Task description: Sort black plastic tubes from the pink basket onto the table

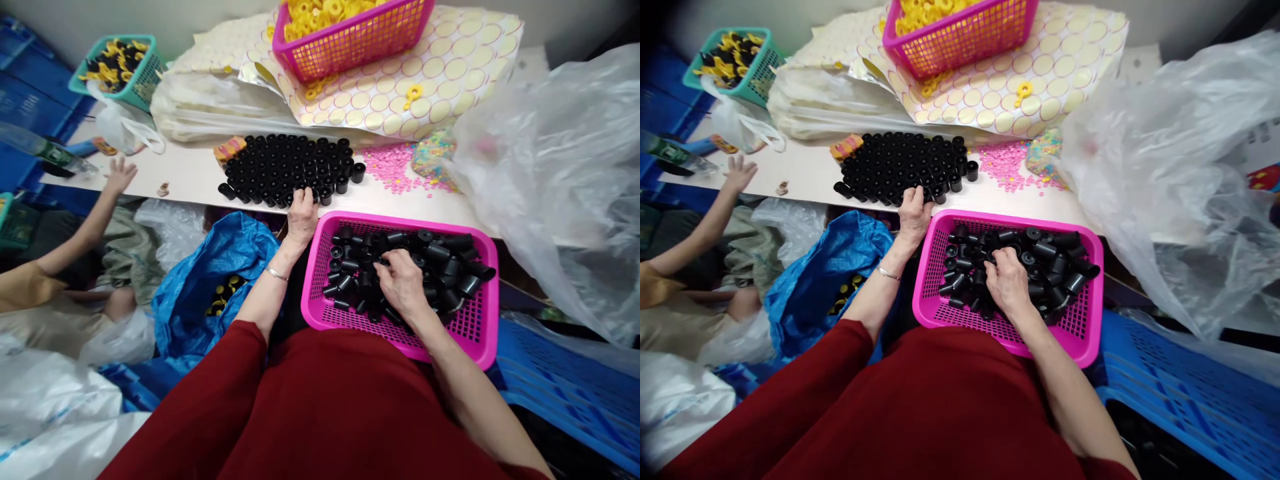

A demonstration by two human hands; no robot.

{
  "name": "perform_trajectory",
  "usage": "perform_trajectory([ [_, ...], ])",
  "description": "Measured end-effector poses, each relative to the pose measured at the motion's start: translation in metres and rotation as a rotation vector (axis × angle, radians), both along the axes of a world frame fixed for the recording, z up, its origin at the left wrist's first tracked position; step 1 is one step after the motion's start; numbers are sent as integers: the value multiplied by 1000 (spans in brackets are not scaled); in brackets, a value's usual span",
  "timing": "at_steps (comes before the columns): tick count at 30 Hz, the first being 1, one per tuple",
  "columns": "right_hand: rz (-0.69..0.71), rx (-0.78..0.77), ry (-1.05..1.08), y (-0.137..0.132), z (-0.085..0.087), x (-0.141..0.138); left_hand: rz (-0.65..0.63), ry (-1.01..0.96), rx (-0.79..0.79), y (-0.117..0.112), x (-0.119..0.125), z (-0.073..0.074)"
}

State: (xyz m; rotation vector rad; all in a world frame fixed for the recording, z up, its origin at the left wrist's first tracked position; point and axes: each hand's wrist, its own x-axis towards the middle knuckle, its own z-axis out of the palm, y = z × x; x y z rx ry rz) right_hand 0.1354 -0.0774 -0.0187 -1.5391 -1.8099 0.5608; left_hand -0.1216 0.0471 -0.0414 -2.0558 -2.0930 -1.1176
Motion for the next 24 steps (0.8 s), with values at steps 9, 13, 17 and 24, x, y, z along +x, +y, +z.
perform_trajectory([
  [9, 109, -86, -377, 5, -5, -23, 24, -43, 42, -28, -1, 19],
  [13, 211, -208, -431, -1, -1, -20, -139, -149, 73, -60, 7, 30],
  [17, 324, -365, -448, -2, 8, -18, -301, -210, 15, -80, 26, 34],
  [24, 452, -456, -402, -10, 16, -15, -294, 62, -435, -67, 59, 46],
])
